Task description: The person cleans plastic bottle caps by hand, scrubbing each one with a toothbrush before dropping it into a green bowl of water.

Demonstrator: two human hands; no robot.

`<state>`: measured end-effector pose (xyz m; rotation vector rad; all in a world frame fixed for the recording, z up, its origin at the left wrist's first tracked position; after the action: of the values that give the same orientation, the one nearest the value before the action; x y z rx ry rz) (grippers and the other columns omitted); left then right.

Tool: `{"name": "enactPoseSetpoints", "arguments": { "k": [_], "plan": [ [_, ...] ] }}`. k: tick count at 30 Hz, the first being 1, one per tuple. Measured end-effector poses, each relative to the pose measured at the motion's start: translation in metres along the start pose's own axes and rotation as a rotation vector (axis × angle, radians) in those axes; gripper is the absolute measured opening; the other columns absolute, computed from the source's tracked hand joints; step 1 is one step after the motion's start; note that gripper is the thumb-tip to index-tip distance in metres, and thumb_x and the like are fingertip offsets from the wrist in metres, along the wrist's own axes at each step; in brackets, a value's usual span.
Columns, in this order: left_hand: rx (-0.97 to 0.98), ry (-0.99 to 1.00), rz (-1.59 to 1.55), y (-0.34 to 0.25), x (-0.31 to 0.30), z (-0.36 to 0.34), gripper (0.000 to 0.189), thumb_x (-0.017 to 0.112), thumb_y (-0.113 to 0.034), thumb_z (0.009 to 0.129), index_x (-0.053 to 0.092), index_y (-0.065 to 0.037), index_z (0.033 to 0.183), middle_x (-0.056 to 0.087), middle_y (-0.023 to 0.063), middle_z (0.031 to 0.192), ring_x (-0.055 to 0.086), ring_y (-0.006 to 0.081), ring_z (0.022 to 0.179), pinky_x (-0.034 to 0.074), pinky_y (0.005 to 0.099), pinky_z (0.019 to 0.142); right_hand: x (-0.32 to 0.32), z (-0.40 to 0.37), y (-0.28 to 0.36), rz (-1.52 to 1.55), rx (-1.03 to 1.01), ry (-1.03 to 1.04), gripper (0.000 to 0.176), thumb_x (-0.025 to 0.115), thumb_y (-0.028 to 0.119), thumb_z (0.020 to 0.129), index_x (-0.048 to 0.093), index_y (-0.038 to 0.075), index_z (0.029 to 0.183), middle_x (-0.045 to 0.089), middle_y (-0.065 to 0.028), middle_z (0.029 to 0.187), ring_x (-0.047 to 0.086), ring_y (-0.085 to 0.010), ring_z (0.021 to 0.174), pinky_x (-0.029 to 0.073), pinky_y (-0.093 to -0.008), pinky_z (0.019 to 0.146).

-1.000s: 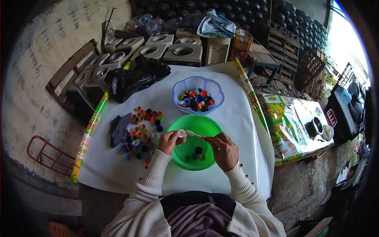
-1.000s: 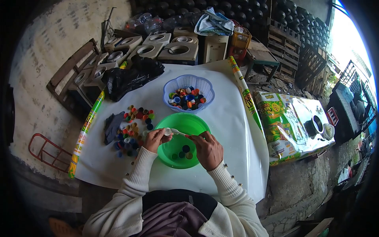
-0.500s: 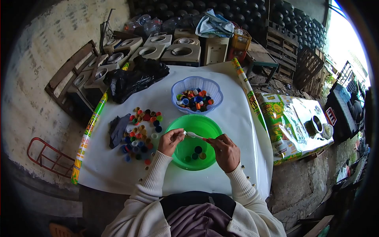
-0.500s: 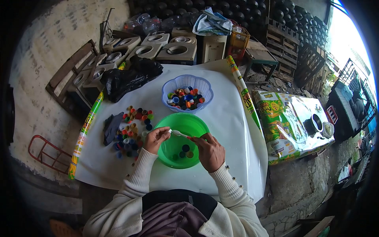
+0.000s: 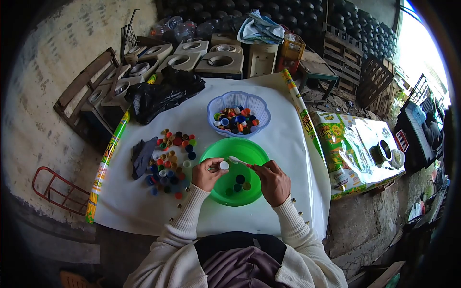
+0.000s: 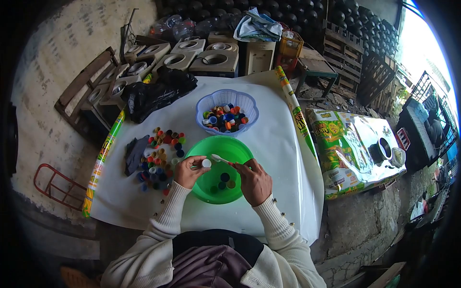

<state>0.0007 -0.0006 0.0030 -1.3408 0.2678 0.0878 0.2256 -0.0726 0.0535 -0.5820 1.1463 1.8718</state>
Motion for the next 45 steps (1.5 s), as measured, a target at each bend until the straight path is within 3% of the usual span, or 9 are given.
{"name": "enactPoseSetpoints", "arguments": {
  "k": [3,9,12,24,30,33,36,39,45],
  "plan": [
    [0.029,-0.023,0.013,0.004,-0.001,0.000,0.036,0.081,0.000,0.081,0.068,0.004,0.114,0.074,0.0120,0.100,0.072,0.0168,0.092,0.061,0.0294,0.085,-0.005,-0.001,0.006,0.110,-0.027,0.132,0.016,0.070,0.018,0.090,0.078,0.020,0.103,0.066,-0.0029,0.093,0.068,-0.0243,0.080,0.054,-0.0391,0.062],
    [-0.005,-0.008,-0.045,0.014,-0.009,0.008,0.029,0.070,-0.017,0.096,0.068,0.006,0.113,0.075,0.0122,0.094,0.072,0.0160,0.087,0.060,0.0281,0.080,0.024,0.011,-0.015,-0.268,-0.195,0.110,0.025,0.076,0.015,0.079,0.079,0.023,0.103,0.062,-0.0024,0.090,0.065,-0.0241,0.082,0.054,-0.0378,0.068],
    [-0.094,-0.046,-0.248,0.008,-0.008,0.008,0.028,0.066,-0.017,0.099,0.067,0.008,0.113,0.075,0.0121,0.092,0.073,0.0147,0.084,0.060,0.0276,0.078,0.023,0.009,-0.008,-0.151,-0.253,0.351,0.029,0.080,0.017,0.074,0.079,0.024,0.103,0.060,-0.0022,0.089,0.065,-0.0236,0.084,0.054,-0.0370,0.069],
    [-0.181,0.047,-0.362,0.002,-0.002,0.010,0.024,0.064,-0.019,0.100,0.068,0.005,0.104,0.072,0.0081,0.086,0.072,0.0136,0.078,0.060,0.0256,0.070,-0.009,0.006,0.012,0.009,-0.163,0.075,0.029,0.076,0.011,0.079,0.077,0.018,0.106,0.064,-0.0018,0.093,0.066,-0.0227,0.083,0.056,-0.0380,0.068],
    [0.203,-0.104,0.273,0.006,0.000,0.012,0.023,0.077,-0.011,0.087,0.069,0.001,0.106,0.072,0.0109,0.090,0.073,0.0207,0.081,0.059,0.0310,0.070,-0.016,-0.005,0.004,-0.022,-0.093,0.033,0.020,0.075,0.012,0.084,0.078,0.016,0.103,0.065,-0.0021,0.091,0.067,-0.0226,0.080,0.054,-0.0374,0.063],
    [0.152,0.065,0.308,0.011,0.000,0.012,0.029,0.081,-0.007,0.079,0.070,-0.001,0.105,0.070,0.0119,0.091,0.072,0.0259,0.082,0.058,0.0356,0.073,-0.022,-0.012,-0.005,-0.034,-0.031,-0.022,0.016,0.075,0.010,0.086,0.078,0.015,0.101,0.067,-0.0031,0.086,0.068,-0.0234,0.070,0.052,-0.0355,0.059],
    [0.276,-0.039,0.475,0.010,0.002,0.018,0.028,0.082,-0.008,0.077,0.071,-0.002,0.101,0.069,0.0111,0.090,0.071,0.0282,0.085,0.057,0.0387,0.078,-0.027,-0.023,-0.012,0.002,0.028,-0.047,0.016,0.076,0.010,0.085,0.078,0.014,0.101,0.068,-0.0041,0.086,0.068,-0.0234,0.070,0.052,-0.0349,0.059],
    [0.145,0.294,0.647,0.002,-0.001,0.023,0.026,0.081,-0.008,0.078,0.070,-0.001,0.101,0.070,0.0112,0.092,0.071,0.0259,0.087,0.058,0.0352,0.075,-0.028,-0.037,-0.017,0.045,0.047,-0.076,0.016,0.076,0.010,0.086,0.078,0.013,0.101,0.068,-0.0052,0.087,0.069,-0.0234,0.070,0.052,-0.0348,0.060],
    [0.380,0.171,0.557,-0.050,0.002,0.073,0.029,0.082,-0.009,0.076,0.072,-0.003,0.103,0.072,0.0125,0.101,0.072,0.0291,0.086,0.057,0.0369,0.076,-0.031,-0.051,-0.027,0.095,0.107,-0.103,0.017,0.076,0.008,0.086,0.077,0.010,0.102,0.069,-0.0070,0.089,0.069,-0.0221,0.071,0.052,-0.0331,0.060]
  ]
}}
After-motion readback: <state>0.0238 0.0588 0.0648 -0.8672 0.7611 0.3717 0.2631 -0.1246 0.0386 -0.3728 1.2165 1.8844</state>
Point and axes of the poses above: each hand's wrist, its own z-axis towards the middle knuckle, its own x-axis out of the palm, y = z × x, the point moved 1 cm from there along z, towards the middle knuckle
